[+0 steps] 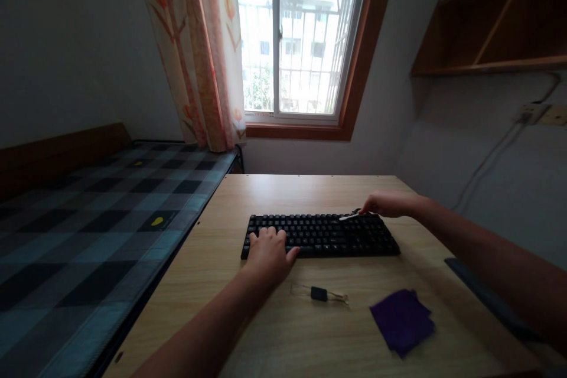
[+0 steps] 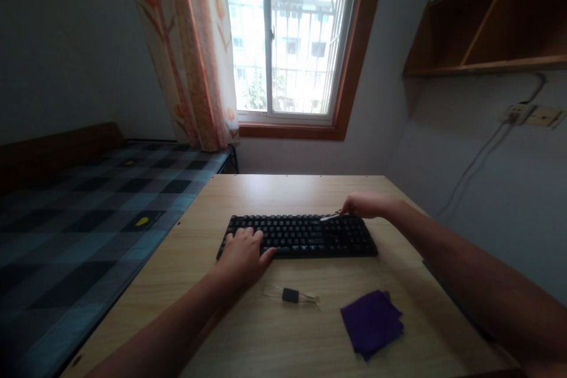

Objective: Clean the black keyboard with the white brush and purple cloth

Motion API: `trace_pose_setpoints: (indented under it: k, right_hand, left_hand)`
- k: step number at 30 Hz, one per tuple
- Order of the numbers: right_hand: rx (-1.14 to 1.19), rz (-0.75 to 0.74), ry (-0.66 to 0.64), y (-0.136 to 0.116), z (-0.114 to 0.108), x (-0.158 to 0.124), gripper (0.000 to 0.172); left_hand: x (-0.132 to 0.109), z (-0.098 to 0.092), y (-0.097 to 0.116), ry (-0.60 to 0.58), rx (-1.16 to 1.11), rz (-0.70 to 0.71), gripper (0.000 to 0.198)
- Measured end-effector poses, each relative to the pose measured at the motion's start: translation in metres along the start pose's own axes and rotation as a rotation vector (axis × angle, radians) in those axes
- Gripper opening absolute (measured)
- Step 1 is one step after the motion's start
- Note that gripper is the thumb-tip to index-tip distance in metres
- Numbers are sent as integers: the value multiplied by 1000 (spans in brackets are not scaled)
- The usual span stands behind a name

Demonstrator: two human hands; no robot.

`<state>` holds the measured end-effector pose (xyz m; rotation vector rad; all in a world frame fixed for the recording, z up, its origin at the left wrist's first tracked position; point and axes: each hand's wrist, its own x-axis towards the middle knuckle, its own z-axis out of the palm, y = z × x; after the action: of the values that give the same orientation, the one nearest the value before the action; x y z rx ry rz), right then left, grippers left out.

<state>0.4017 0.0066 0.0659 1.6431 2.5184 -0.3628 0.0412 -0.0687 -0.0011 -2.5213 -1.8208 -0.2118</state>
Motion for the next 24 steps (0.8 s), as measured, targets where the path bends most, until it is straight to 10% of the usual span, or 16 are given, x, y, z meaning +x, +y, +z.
trace_pose_setpoints:
  k: [10,17,24]
  right_hand:
    - [-191,15,-36,-81,-53,18,52]
    - [-15,-458,41,-194,-17,118,56]
    - [14,-507,107,-215,21,162,41]
  left_hand:
    - [0,-1,0,-17,-33,-5,47]
    - [0,-3,-1,-50,-90,-15,46]
    - [2,-1,-2,-53,-85,-24,50]
